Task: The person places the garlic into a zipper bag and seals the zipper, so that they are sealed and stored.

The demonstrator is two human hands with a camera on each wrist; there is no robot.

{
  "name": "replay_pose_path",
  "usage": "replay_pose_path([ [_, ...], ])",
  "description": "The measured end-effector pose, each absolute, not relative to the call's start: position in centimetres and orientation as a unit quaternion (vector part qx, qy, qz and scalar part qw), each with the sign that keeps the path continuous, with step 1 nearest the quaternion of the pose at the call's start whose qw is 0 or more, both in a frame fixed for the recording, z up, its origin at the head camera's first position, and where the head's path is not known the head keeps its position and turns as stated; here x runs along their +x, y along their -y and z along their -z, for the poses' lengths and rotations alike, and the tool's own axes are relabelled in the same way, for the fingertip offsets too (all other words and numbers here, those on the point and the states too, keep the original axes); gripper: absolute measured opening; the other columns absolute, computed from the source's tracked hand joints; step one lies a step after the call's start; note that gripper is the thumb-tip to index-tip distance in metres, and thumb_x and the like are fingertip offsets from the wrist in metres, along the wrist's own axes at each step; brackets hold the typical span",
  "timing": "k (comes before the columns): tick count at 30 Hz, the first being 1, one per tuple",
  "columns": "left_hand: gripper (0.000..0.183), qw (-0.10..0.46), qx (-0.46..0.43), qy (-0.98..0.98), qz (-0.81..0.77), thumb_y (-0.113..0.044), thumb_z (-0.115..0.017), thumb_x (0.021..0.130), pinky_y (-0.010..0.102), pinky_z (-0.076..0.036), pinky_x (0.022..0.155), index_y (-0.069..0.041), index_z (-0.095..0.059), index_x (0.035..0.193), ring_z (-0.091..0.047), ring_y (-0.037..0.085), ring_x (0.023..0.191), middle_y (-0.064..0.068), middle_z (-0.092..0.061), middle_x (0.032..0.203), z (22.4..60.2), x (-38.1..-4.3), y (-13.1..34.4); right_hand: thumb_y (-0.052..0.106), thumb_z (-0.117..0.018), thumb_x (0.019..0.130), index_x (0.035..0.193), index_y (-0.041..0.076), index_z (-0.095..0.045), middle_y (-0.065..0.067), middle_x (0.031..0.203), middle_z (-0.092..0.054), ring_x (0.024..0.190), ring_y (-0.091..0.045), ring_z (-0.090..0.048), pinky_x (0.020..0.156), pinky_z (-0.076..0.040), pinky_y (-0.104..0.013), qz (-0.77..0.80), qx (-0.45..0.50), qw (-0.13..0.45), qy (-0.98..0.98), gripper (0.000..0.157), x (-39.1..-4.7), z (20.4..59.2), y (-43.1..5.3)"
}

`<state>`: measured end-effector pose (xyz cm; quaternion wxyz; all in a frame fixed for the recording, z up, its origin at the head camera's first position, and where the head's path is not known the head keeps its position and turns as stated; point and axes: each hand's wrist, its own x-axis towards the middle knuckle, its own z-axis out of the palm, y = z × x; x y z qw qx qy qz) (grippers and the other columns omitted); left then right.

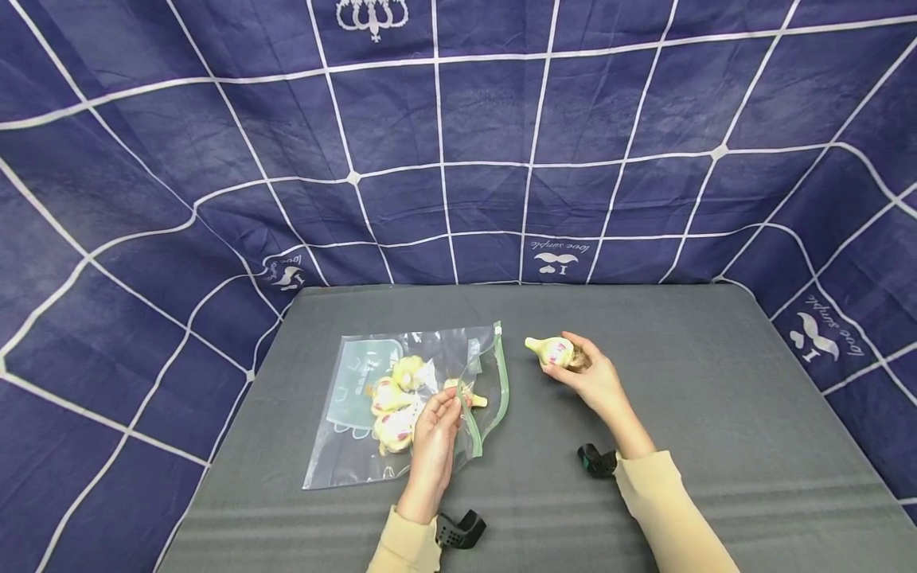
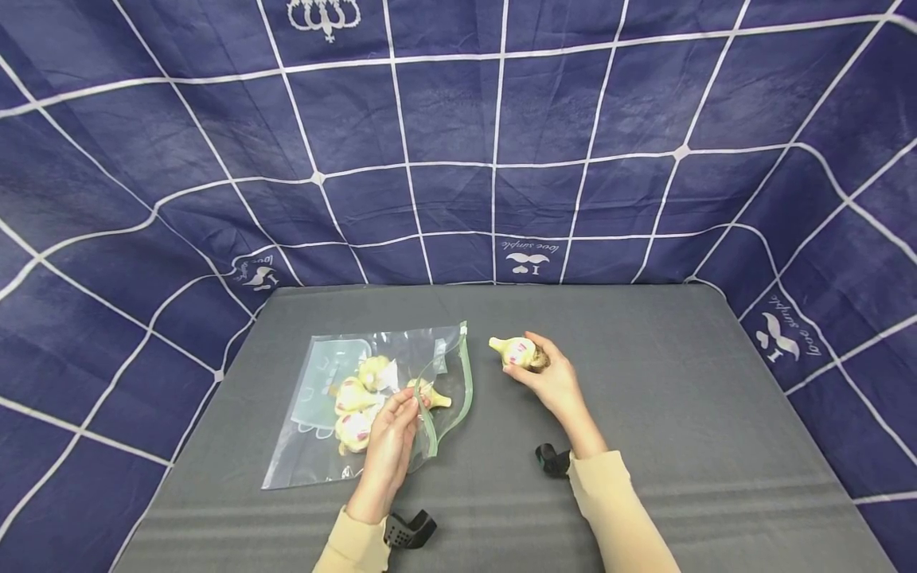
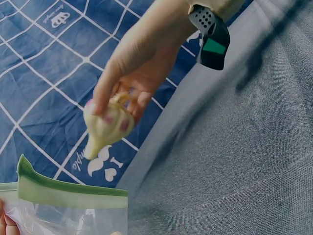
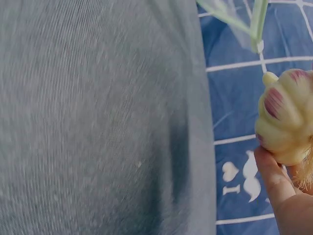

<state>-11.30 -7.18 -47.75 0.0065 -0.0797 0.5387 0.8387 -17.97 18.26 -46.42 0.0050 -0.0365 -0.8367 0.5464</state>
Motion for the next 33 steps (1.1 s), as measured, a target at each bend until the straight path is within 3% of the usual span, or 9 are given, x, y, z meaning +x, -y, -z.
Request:
replay_pose_path([
  [5, 0.014, 0.005, -0.083, -0.54, -0.837, -0.003, -0.053, 0.097, 0.02, -0.047, 0.079, -0.001, -0.055, 0.111, -0.064, 0.011, 0.091, -0.001, -0.066, 0.092, 47.8, -11.4, 7.2, 0.014, -0.083, 0.078, 0.143, 0.006, -0.047, -0.02, 0.134, -0.056, 0.092, 0.004, -0.058, 0.077, -0.047, -0.012, -0.588, -0.007, -0.006, 0.809, 0.074, -17.4, 45.9, -17.3],
  [14, 0.014, 0.01, -0.092, -0.534, -0.84, -0.001, -0.053, 0.097, 0.02, -0.047, 0.079, -0.001, -0.055, 0.11, -0.064, 0.011, 0.091, 0.0, -0.066, 0.092, 47.8, -11.6, 7.1, 0.006, -0.082, 0.078, 0.142, 0.0, -0.046, -0.02, 0.14, -0.055, 0.099, 0.005, -0.059, 0.084, -0.048, -0.013, -0.622, 0.045, -0.021, 0.781, 0.073, -16.3, 45.6, -15.4],
  [25, 0.018, 0.012, -0.09, -0.547, -0.832, -0.004, -0.054, 0.097, 0.019, -0.047, 0.078, 0.002, -0.053, 0.114, -0.062, 0.008, 0.088, -0.002, -0.066, 0.092, 47.7, -11.5, 7.1, 0.011, -0.084, 0.077, 0.139, 0.003, -0.051, -0.018, 0.136, -0.057, 0.105, -0.012, -0.062, 0.086, -0.052, -0.023, -0.602, 0.074, -0.038, 0.794, 0.07, -16.0, 46.6, -13.6],
  [33, 0.015, 0.015, -0.089, -0.547, -0.833, -0.005, -0.054, 0.097, 0.019, -0.046, 0.08, -0.001, -0.054, 0.112, -0.063, 0.008, 0.09, -0.004, -0.065, 0.091, 47.6, -11.4, 7.2, 0.019, -0.088, 0.073, 0.135, 0.005, -0.056, -0.016, 0.129, -0.061, 0.102, -0.022, -0.063, 0.084, -0.054, -0.027, -0.545, 0.091, -0.01, 0.833, 0.071, -15.9, 46.9, -11.9],
])
